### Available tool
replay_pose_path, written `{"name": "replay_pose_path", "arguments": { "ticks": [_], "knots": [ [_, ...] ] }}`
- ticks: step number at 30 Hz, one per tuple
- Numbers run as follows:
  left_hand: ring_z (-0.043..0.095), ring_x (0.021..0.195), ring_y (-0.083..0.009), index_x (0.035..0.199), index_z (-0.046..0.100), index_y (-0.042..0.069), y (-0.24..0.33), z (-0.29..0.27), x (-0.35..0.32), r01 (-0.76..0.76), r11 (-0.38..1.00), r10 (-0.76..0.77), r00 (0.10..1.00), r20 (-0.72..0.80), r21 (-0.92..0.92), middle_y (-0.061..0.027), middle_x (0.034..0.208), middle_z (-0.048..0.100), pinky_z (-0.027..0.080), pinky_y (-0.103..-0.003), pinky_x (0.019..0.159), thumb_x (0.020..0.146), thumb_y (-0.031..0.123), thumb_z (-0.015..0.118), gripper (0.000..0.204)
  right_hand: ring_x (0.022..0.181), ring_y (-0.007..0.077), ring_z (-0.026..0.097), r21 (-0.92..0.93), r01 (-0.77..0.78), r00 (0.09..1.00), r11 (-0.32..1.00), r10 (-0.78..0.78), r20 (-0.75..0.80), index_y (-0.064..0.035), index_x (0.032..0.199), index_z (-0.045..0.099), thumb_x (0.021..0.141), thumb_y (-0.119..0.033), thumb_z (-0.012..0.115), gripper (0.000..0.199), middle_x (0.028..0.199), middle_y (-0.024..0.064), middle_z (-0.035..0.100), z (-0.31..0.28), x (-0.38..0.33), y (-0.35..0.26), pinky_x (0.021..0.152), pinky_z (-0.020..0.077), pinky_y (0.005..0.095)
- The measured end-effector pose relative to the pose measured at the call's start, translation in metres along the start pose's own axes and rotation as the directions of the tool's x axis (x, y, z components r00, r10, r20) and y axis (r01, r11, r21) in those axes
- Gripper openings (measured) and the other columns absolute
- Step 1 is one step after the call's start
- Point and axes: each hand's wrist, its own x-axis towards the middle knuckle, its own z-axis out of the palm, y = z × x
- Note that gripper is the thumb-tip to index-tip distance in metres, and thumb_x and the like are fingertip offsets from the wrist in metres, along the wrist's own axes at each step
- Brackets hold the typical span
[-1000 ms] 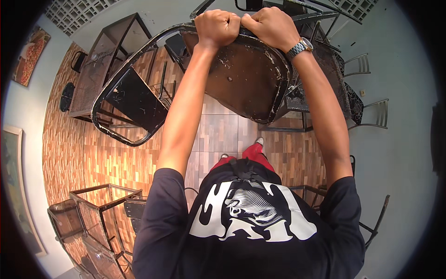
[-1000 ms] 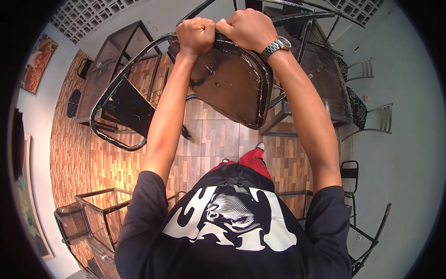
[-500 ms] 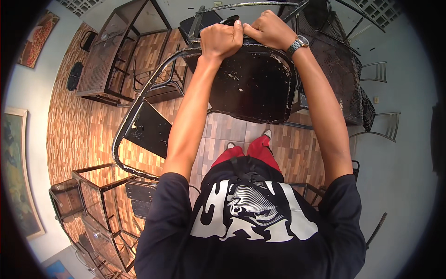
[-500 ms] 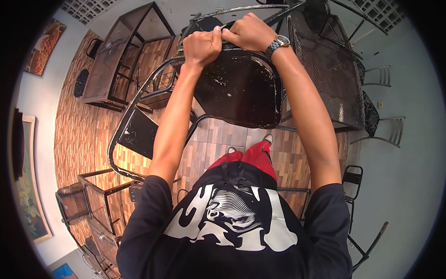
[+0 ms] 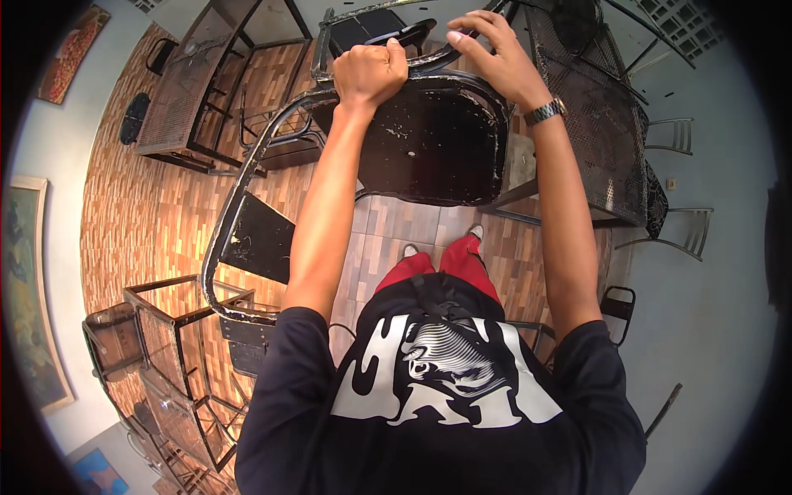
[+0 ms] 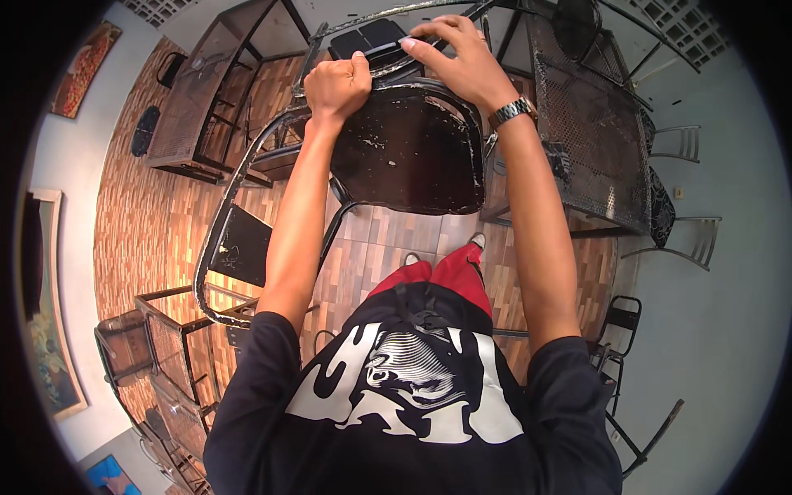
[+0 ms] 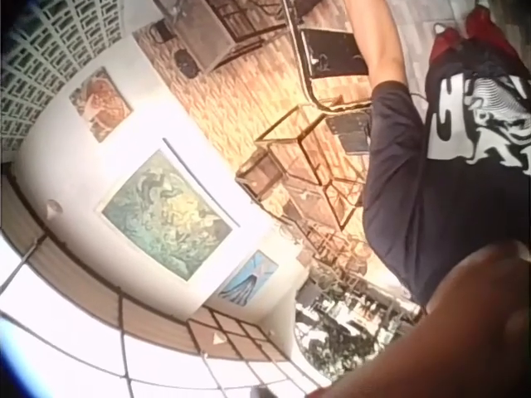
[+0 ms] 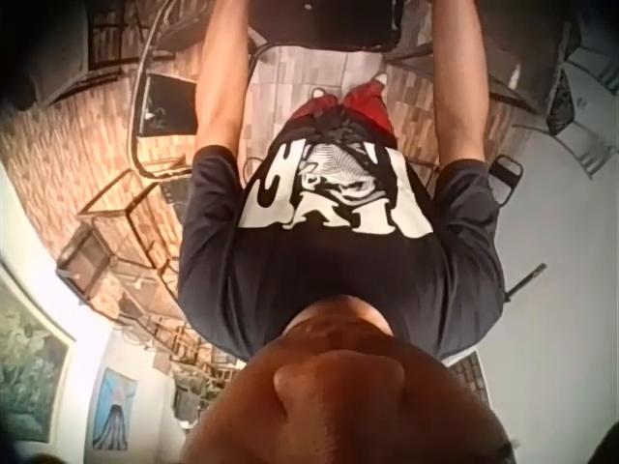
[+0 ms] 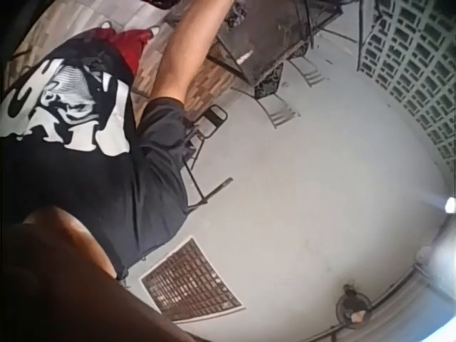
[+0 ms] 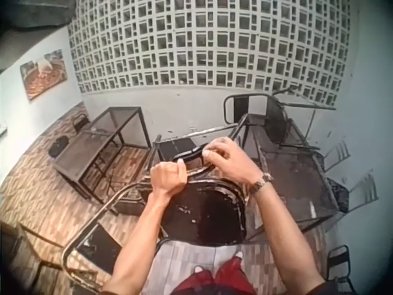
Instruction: Wiping down metal chairs with a cleaning cloth in a cafe area.
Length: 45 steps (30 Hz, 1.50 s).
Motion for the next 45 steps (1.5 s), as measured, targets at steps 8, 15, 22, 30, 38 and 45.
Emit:
{"name": "replay_pose_path", "arguments": {
  "ticks": [8,15,22,30,38,45],
  "knots": [
    [0.065,0.057,-0.0419,0.057,0.069,0.004,-0.017,0.024,-0.028,0.02,0.998,-0.029,0.986,0.164,0.056,-0.0209,0.058,0.062,0.053,-0.049,0.058,0.092,0.032,0.055,0.047,0.066,0.0229,0.057,0.053,-0.399,0.916,0.915,0.396,0.058,-0.0177,0.136,0.063,0.08,-0.056,0.078,0.069,0.066,0.0136,0.064,0.053,-0.071,0.0,0.066,0.0492,0.0364],
    [0.069,0.065,-0.0422,0.064,0.073,0.002,-0.049,0.062,-0.047,0.103,0.99,-0.134,0.915,0.381,0.099,-0.0224,0.066,0.067,0.057,-0.05,0.068,0.094,0.032,0.048,0.05,0.058,0.0085,0.042,0.055,-0.543,0.826,0.838,0.521,0.212,-0.0174,0.135,0.065,0.083,-0.049,0.08,0.063,0.057,0.0092,0.053,0.092,-0.078,0.039,0.059,0.0447,0.0299],
    [0.068,0.076,-0.0477,0.072,0.074,-0.001,-0.088,0.133,-0.09,0.173,0.97,-0.241,0.736,0.633,0.168,-0.0292,0.077,0.068,0.054,-0.055,0.075,0.099,0.039,0.044,0.057,0.063,0.0039,0.049,0.093,-0.702,0.684,0.707,0.63,0.368,-0.018,0.134,0.067,0.085,-0.049,0.079,0.059,0.058,0.0027,0.057,0.145,-0.112,0.101,0.061,0.0442,0.0271],
    [0.068,0.087,-0.0476,0.077,0.076,-0.003,-0.128,0.234,-0.122,0.18,0.975,-0.205,0.515,0.833,0.128,-0.0319,0.084,0.069,0.053,-0.053,0.083,0.1,0.062,0.039,0.078,0.075,0.0108,0.064,0.142,-0.842,0.528,0.521,0.74,0.417,-0.0164,0.133,0.067,0.083,-0.056,0.078,0.065,0.073,0.01,0.07,0.21,-0.163,0.192,0.076,0.0512,0.0306],
    [0.067,0.089,-0.0488,0.073,0.073,-0.007,-0.166,0.347,-0.15,0.174,0.982,-0.139,0.45,0.882,0.066,-0.033,0.083,0.067,0.052,-0.052,0.086,0.099,0.066,0.038,0.085,0.09,0.0187,0.071,0.122,-0.886,0.454,0.447,0.786,0.419,-0.0129,0.131,0.068,0.085,-0.056,0.076,0.063,0.089,0.0166,0.075,0.259,-0.195,0.282,0.086,0.0519,0.0318],
    [0.07,0.092,-0.043,0.076,0.076,0.0,-0.17,0.419,-0.132,0.082,0.992,-0.122,0.503,0.856,0.093,-0.0261,0.088,0.072,0.054,-0.051,0.085,0.098,0.072,0.03,0.088,0.113,0.0236,0.068,0.09,-0.821,0.56,0.563,0.766,0.316,-0.0163,0.126,0.072,0.088,-0.063,0.068,0.06,0.118,0.0175,0.073,0.275,-0.188,0.36,0.097,0.0492,0.0337]
  ]
}}
